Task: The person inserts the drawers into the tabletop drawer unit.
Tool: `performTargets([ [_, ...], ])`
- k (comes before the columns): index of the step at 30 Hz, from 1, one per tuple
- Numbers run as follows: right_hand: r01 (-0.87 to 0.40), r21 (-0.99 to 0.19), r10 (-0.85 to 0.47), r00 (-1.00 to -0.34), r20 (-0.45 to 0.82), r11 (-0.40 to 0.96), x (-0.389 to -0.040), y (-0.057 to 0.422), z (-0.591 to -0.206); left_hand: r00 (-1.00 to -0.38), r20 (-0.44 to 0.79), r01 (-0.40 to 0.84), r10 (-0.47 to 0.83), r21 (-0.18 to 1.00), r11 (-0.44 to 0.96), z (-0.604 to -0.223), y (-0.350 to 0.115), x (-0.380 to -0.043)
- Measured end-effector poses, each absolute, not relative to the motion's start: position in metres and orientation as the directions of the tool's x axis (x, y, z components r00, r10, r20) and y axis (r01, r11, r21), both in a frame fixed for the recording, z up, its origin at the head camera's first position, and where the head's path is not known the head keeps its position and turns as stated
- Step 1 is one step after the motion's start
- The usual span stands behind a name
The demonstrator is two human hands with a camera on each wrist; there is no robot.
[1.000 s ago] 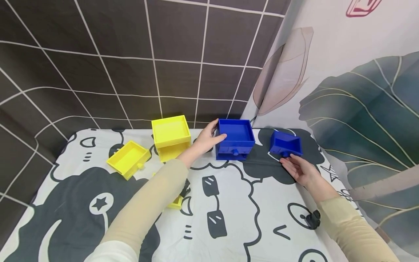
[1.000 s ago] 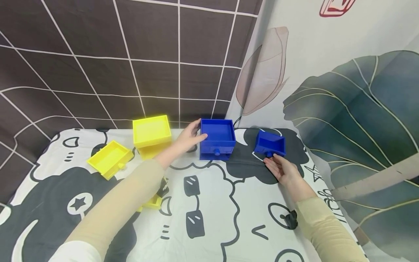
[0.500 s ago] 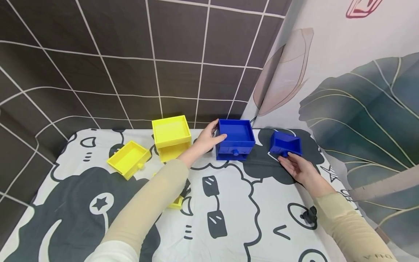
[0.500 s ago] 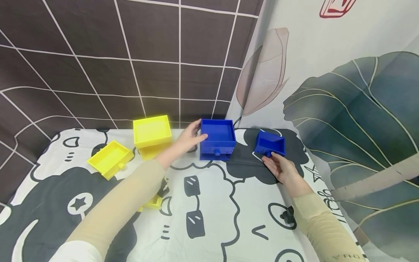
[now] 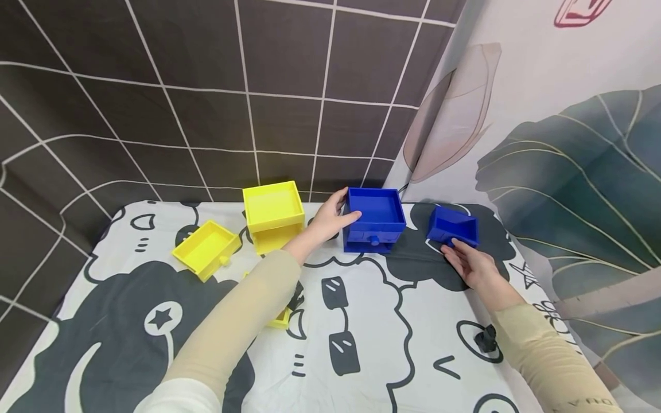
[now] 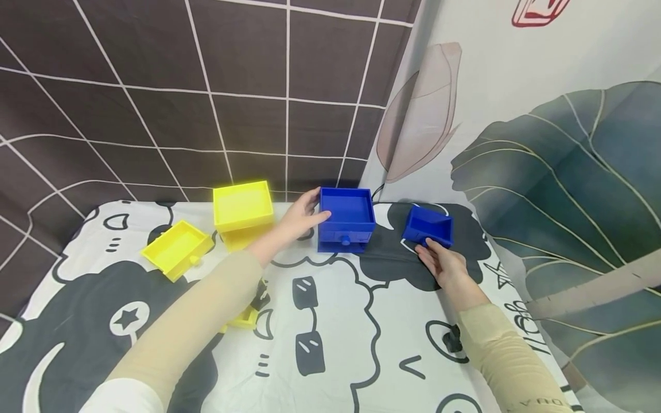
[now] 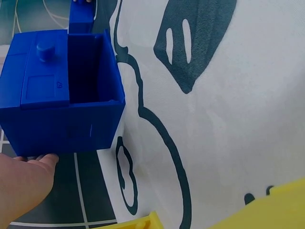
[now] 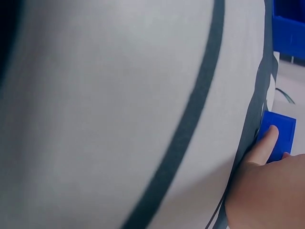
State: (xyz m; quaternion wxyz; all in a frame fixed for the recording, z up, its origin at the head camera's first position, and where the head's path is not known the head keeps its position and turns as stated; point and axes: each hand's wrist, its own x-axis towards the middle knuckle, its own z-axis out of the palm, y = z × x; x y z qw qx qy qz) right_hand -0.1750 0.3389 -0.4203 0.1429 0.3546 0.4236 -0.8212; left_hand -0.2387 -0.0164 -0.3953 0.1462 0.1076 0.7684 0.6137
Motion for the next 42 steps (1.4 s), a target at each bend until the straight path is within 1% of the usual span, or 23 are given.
performTargets([
  [9, 0.524, -0.577, 0.083, -0.692, -0.718, -0.626, -0.175, 0.34, -0.421, -0.936, -0.102, -0.024, 0.337, 0.973, 0.229, -0.395, -0.016, -0.239],
  [17, 0.506, -0.538, 0.03, -0.709, -0.705, -0.675, -0.169, 0.342, -0.421, -0.936, -0.093, -0.027, 0.34, 0.981, 0.194, -0.399, -0.015, -0.241],
  [32, 0.505, -0.527, -0.015, -0.732, -0.681, -0.684, -0.137, 0.324, -0.419, -0.936, -0.088, -0.035, 0.34, 0.987, 0.159, -0.399, -0.014, -0.243],
  [42, 0.543, -0.541, -0.008, -0.711, -0.703, -0.643, -0.112, 0.308, -0.421, -0.938, -0.096, -0.045, 0.332, 0.987, 0.157, -0.399, -0.015, -0.241],
])
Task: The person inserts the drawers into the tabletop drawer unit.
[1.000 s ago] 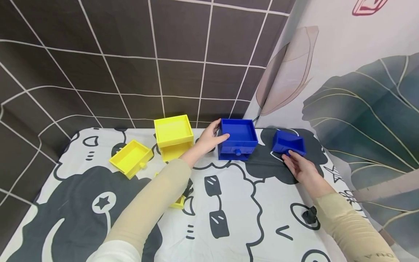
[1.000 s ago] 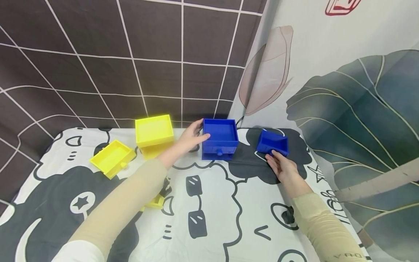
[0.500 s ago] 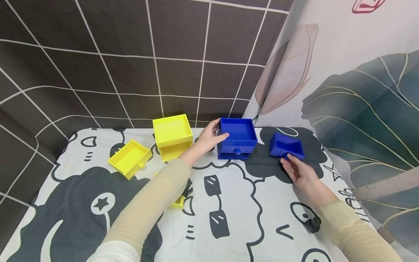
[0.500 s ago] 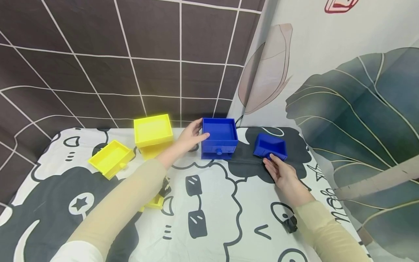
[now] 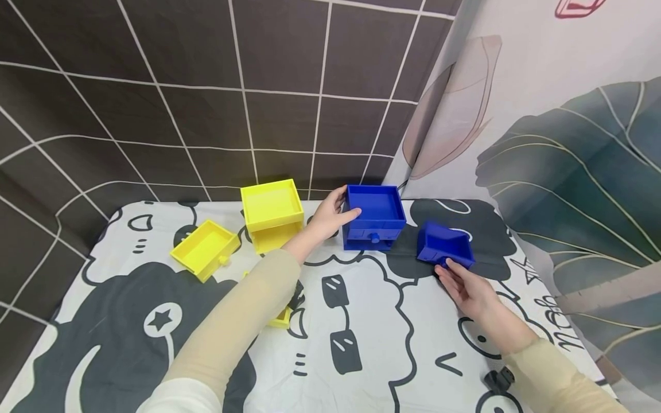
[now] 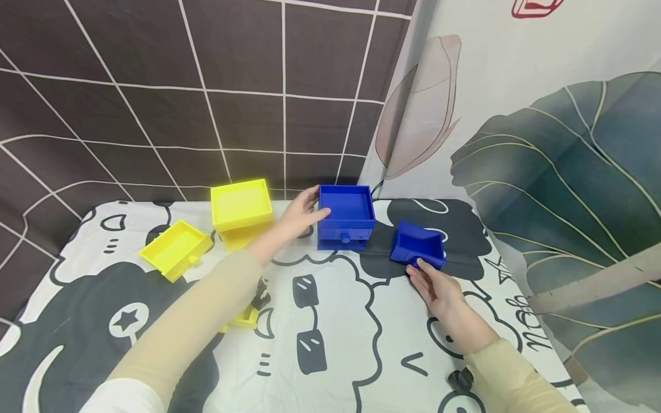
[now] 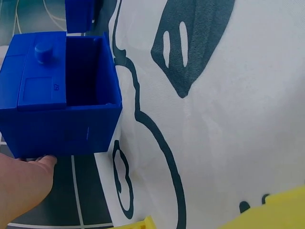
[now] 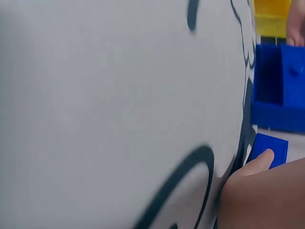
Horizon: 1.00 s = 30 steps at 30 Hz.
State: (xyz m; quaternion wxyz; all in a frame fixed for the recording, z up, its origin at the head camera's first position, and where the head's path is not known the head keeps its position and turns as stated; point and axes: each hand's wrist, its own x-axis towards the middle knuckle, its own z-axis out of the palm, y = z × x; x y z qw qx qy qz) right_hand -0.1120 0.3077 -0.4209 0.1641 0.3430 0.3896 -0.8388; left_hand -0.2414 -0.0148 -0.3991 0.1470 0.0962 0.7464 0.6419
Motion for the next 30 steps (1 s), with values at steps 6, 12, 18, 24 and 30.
performTargets([
  [6, 0.552, -0.562, 0.003, -0.712, -0.702, -0.615, -0.098, 0.298, -0.422, -0.94, -0.106, -0.053, 0.323, 0.985, 0.167, -0.402, -0.014, -0.243],
  [12, 0.569, -0.586, 0.013, -0.71, -0.704, -0.577, -0.085, 0.289, -0.425, -0.939, -0.105, -0.052, 0.326, 0.985, 0.165, -0.401, -0.014, -0.242],
  [18, 0.587, -0.603, -0.013, -0.722, -0.691, -0.54, -0.075, 0.279, -0.429, -0.94, -0.105, -0.051, 0.325, 0.984, 0.171, -0.401, -0.013, -0.242],
  [24, 0.596, -0.606, -0.041, -0.73, -0.683, -0.527, -0.068, 0.265, -0.428, -0.941, -0.1, -0.048, 0.325, 0.985, 0.164, -0.401, -0.013, -0.242],
  [30, 0.611, -0.627, -0.036, -0.73, -0.683, -0.484, -0.064, 0.249, -0.427, -0.939, -0.105, -0.052, 0.326, 0.984, 0.168, -0.401, -0.014, -0.241],
])
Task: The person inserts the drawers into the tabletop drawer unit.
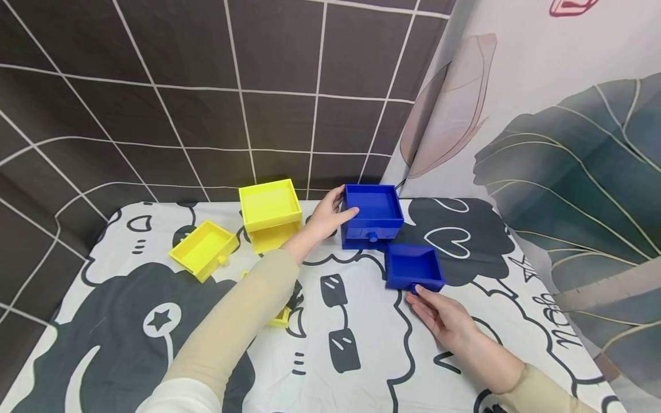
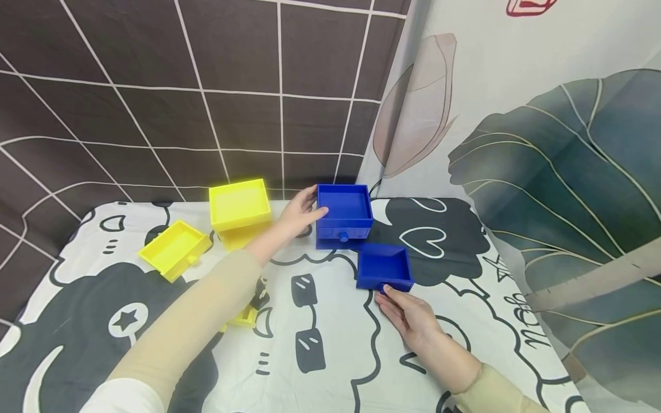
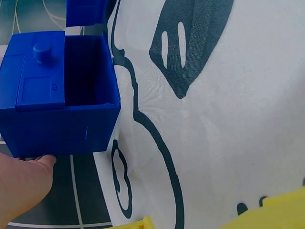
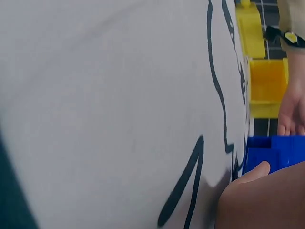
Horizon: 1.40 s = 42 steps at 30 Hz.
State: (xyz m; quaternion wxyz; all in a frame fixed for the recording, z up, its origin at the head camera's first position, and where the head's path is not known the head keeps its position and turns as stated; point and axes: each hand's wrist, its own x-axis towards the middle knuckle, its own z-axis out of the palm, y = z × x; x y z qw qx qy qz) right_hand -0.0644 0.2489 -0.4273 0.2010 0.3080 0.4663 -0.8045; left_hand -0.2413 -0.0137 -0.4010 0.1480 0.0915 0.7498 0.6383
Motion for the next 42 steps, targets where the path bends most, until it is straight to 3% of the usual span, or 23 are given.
performTargets([
  [27, 0.597, -0.672, -0.088, -0.773, -0.629, -0.438, -0.075, 0.187, -0.436, -0.943, -0.108, -0.053, 0.314, 0.983, 0.177, -0.401, -0.012, -0.241],
  [42, 0.587, -0.675, -0.015, -0.76, -0.65, -0.447, -0.09, 0.176, -0.439, -0.941, -0.111, -0.056, 0.32, 0.983, 0.177, -0.401, -0.014, -0.24],
])
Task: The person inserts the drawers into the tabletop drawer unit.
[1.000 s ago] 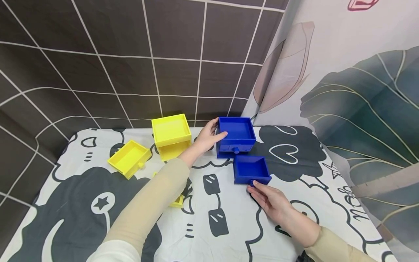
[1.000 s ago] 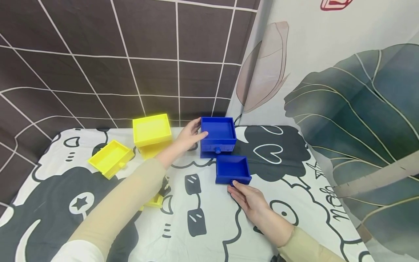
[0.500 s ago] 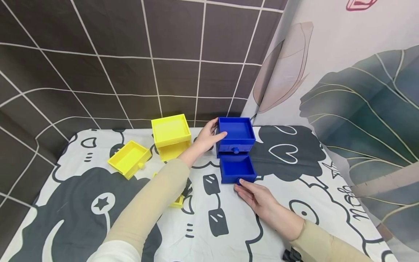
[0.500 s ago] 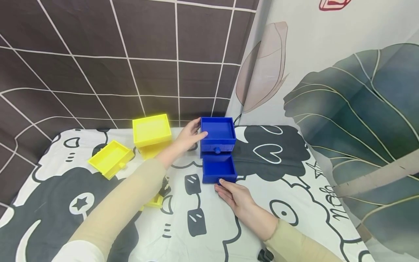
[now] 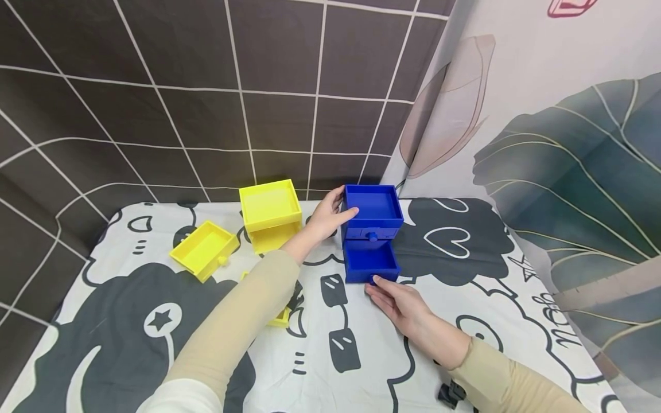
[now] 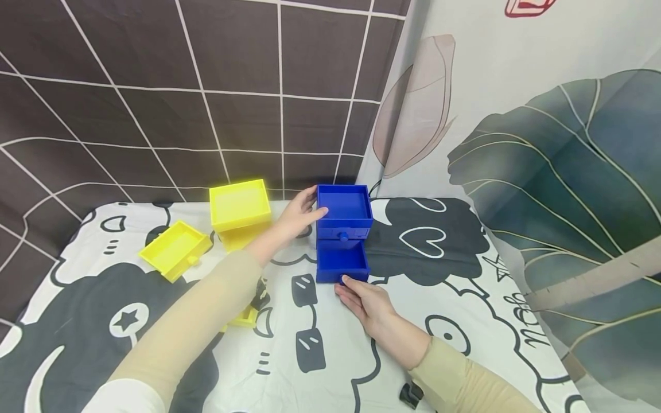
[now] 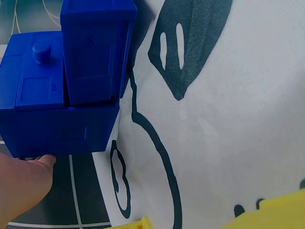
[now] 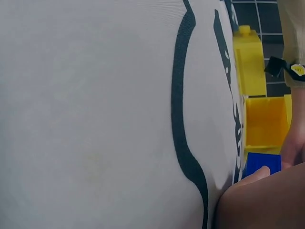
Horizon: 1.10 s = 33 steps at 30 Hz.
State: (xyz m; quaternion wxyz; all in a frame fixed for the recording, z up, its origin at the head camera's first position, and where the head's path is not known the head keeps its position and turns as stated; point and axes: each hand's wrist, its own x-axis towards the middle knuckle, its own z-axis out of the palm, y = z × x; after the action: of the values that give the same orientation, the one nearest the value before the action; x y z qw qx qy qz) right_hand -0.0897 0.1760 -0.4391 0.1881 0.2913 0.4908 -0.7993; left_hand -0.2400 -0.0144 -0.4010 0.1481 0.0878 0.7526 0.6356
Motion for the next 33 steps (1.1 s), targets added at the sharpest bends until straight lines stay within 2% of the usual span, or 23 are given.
performTargets([
  [15, 0.579, -0.663, -0.025, -0.762, -0.648, -0.474, -0.095, 0.176, -0.435, -0.939, -0.117, -0.06, 0.322, 0.982, 0.181, -0.4, -0.015, -0.24],
  [33, 0.604, -0.668, -0.06, -0.76, -0.648, -0.435, -0.109, 0.181, -0.435, -0.938, -0.119, -0.07, 0.325, 0.985, 0.16, -0.402, -0.013, -0.241],
])
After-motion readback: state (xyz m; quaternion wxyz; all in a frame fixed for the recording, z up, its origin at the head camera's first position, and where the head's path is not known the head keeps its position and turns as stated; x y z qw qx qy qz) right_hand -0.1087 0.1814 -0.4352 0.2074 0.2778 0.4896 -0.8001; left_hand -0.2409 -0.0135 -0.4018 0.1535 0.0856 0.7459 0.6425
